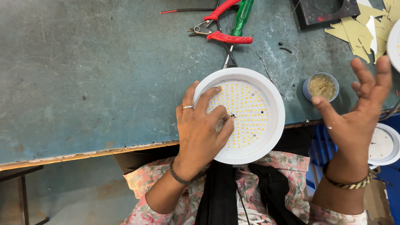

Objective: The person solders wires onto the center of round LED ceiling light panels at a workbench. They hold the panel steady with one hand, apply a soldering iron to the connection point, feed solder from a small container, and use red-handled pliers to trim or position the wire ends, working through several panels one after another.

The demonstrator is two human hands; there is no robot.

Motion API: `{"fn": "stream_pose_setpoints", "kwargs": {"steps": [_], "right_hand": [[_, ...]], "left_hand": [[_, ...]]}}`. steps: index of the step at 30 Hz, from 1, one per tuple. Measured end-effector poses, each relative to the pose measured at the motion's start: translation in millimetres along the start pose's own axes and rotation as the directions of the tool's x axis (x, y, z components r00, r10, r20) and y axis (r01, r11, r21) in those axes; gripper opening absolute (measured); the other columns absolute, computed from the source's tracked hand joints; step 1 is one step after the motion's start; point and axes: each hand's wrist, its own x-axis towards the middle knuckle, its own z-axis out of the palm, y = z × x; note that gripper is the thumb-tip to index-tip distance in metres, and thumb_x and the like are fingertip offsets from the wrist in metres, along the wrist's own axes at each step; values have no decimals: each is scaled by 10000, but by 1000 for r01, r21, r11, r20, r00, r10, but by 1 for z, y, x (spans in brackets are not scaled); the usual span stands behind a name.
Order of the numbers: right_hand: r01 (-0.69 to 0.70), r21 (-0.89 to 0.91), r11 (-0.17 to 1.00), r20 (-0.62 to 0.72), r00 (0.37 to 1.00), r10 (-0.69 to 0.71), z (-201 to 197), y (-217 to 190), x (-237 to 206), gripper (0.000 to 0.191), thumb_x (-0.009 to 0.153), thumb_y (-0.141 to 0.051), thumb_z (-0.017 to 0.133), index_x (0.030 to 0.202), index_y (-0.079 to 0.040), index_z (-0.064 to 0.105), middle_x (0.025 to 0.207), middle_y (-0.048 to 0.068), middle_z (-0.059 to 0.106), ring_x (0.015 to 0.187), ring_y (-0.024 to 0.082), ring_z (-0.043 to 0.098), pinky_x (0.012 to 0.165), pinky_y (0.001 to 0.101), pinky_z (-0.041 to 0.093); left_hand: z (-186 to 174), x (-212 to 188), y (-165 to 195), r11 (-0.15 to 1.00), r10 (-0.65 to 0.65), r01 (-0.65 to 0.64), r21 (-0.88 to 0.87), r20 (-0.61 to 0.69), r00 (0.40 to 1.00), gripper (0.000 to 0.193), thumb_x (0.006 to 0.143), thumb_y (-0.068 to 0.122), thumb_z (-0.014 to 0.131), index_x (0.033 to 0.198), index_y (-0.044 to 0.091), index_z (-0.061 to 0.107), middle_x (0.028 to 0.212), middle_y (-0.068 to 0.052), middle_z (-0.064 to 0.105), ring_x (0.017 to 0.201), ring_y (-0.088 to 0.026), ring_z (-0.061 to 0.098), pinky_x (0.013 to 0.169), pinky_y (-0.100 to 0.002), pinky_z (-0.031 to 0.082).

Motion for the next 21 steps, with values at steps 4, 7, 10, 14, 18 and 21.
{"fn": "stream_pose_setpoints", "kwargs": {"steps": [4,7,10,14,18,21], "right_hand": [[-56,172,984,-22,998,61,-3,13,-2,981,990,-93,857,1702,-111,183,1547,115,557,1457,194,478,1171,297,383],[-96,302,948,-20,994,107,-2,9,3,939,1000,-69,825,1708,-86,209,1518,118,579,1434,195,494,1145,290,391],[-157,579,800,3,982,190,-1,0,23,916,1011,-56,823,1710,-94,231,1397,113,614,1298,212,578,1088,312,481],[-285,921,267,161,900,404,-7,10,79,853,1038,-87,734,1696,-208,205,1267,96,653,1002,212,612,924,328,552],[-234,961,149,146,884,445,-12,47,143,638,1089,-37,695,1585,-197,327,1103,70,606,898,179,597,789,302,516],[-183,941,283,50,907,418,-10,72,182,388,1101,-41,711,1391,-94,459,997,77,579,822,194,586,734,305,500]], "left_hand": [[1,1,0,1000,15,-15,11,-10,1000,140,808,249,784,816,136,702,1393,-116,598,1411,-465,407,979,-558,366],[2,0,0,998,29,-28,49,-25,999,136,811,246,774,830,135,699,1395,-114,598,1412,-465,406,997,-563,370],[3,1,1,997,34,-33,72,-21,999,143,819,253,768,847,131,698,1394,-117,593,1405,-471,403,989,-568,370],[2,3,2,995,47,-47,88,-1,999,147,826,249,764,845,121,694,1393,-113,592,1393,-479,404,958,-567,363],[2,5,1,990,96,-95,107,0,995,141,814,244,766,825,128,686,1374,-103,601,1409,-470,387,1009,-583,352],[3,4,1,986,119,-117,117,-2,993,139,823,229,767,821,126,673,1370,-82,613,1441,-456,381,1023,-578,358]]}}
